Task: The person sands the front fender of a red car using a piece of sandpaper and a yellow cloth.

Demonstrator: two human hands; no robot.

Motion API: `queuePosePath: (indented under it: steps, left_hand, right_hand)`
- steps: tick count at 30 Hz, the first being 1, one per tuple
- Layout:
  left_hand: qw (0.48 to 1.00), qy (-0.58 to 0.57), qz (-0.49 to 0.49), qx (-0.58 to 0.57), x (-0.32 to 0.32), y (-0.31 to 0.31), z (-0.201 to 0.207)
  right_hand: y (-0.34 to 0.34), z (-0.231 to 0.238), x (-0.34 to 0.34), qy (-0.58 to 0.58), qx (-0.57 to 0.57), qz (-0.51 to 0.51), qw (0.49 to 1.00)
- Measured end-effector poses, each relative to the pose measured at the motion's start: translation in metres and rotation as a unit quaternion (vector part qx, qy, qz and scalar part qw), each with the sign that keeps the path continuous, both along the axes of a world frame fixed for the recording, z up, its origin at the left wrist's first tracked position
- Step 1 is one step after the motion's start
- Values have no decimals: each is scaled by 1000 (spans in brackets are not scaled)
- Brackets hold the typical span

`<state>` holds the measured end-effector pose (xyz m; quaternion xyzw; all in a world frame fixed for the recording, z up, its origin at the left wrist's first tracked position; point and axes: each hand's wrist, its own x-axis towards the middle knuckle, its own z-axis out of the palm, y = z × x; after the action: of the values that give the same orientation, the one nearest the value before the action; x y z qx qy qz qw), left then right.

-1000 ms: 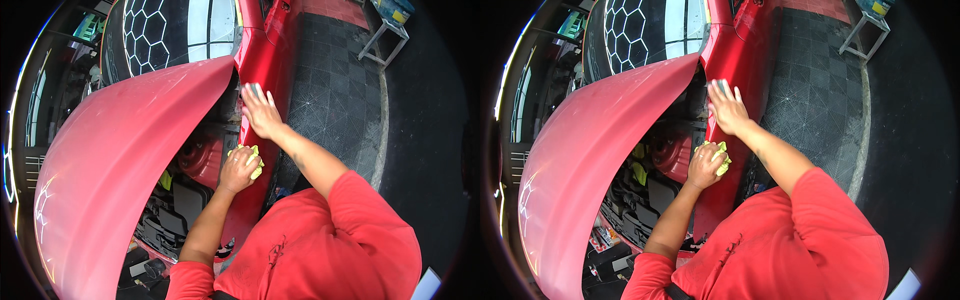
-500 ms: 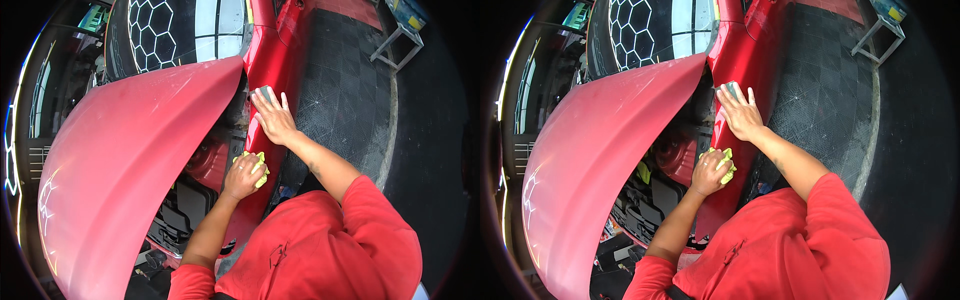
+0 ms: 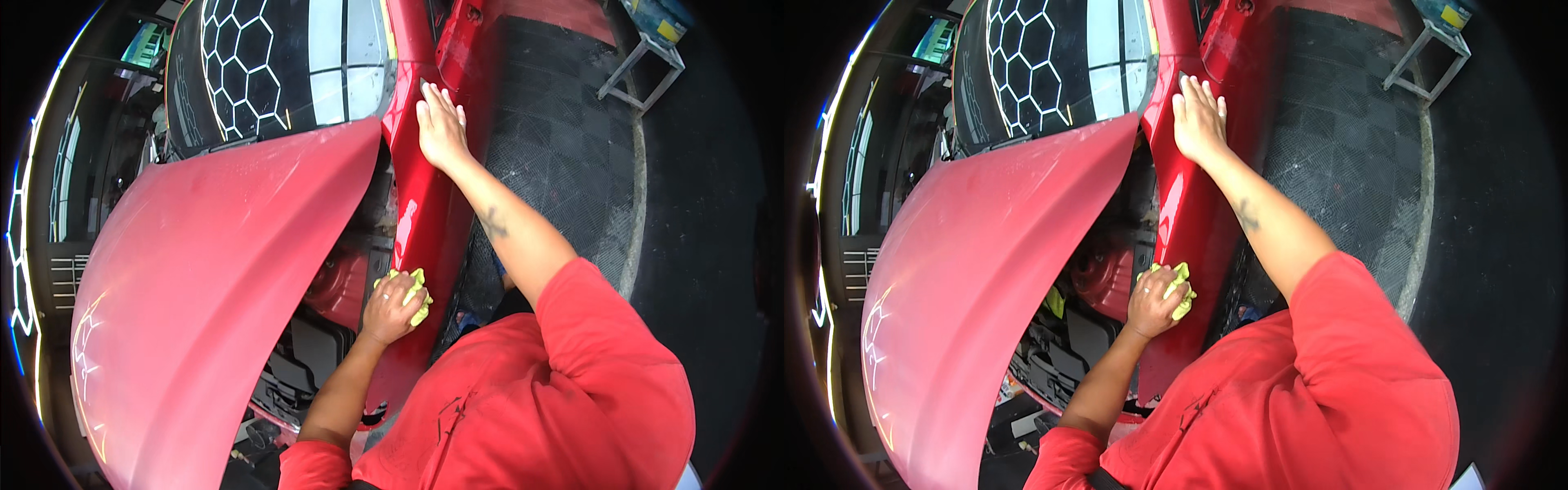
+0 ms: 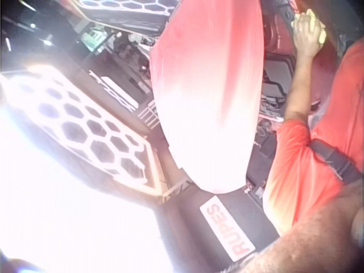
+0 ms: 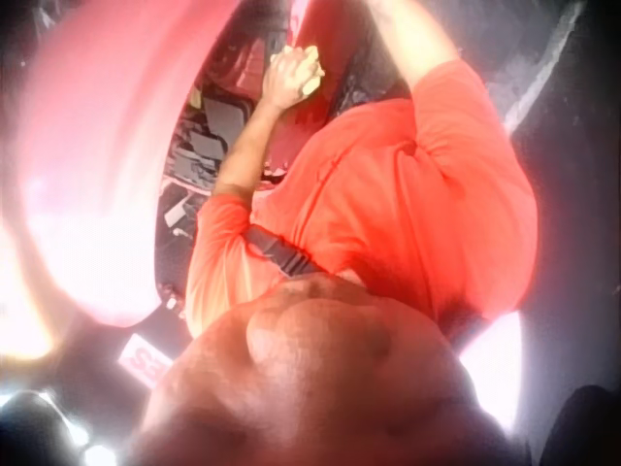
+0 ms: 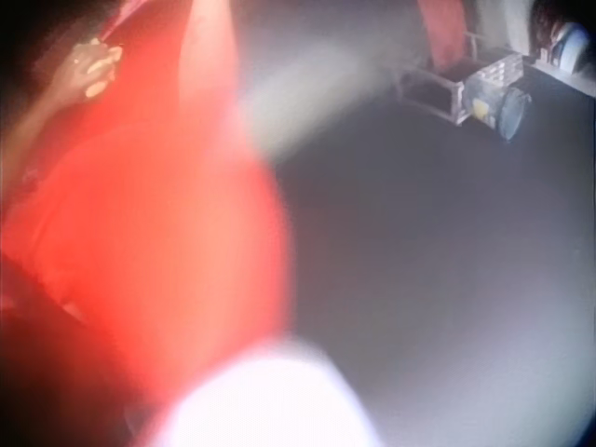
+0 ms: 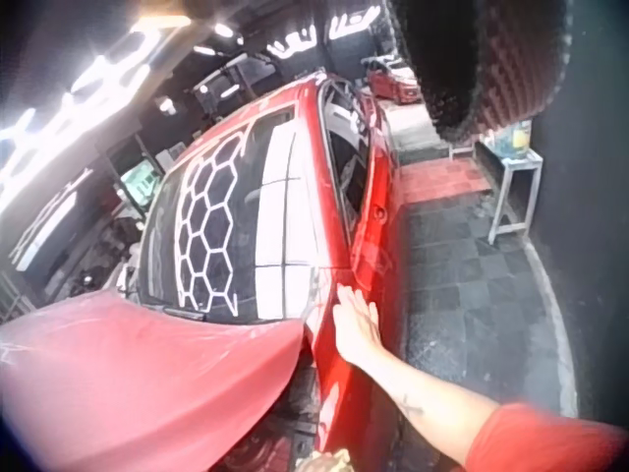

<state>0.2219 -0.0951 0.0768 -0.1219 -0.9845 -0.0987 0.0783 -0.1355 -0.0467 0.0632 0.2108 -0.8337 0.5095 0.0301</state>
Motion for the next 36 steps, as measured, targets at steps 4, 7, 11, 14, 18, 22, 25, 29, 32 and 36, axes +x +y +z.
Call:
queuePosePath:
  steps: [4,7,11,14,18,22,25,29,32,36]
  left_hand:
    - [1000,-3,-5,14,-2,-2,-7]
    - [1000,8,2,4,0,-4,-10]
    - [1000,-3,-2,12,-2,-3,-2]
    - [1000,-9,4,24,-5,-2,0]
    - [1000,-7,11,22,-5,-2,-4]
    - [1000,-7,22,9,4,-2,-5]
    - [1000,-4,8,6,-7,-3,-6]
    - [999,-18,26,1,1,-1,-5]
    - [999,-19,30,-14,2,0,-3]
    - [1000,-16,23,-9,-6,1,0]
  right_hand:
    - [5,-13,22,26,-37,24,999]
    - [-9,-25,109,-2,70,70,995]
    - [-20,-15,77,-48,60,42,996]
    - [-33,-18,-43,-78,-5,-14,997]
    - [-23,-29,4,-55,31,26,998]
    - [-1,-12,66,-60,66,104,990]
    - [-16,-20,-47,-54,19,17,998]
    - [-1,-31,1,9,94,45,995]
    - [24,-28,64,45,181,110,976]
    - [23,-12,-24,66,241,32,968]
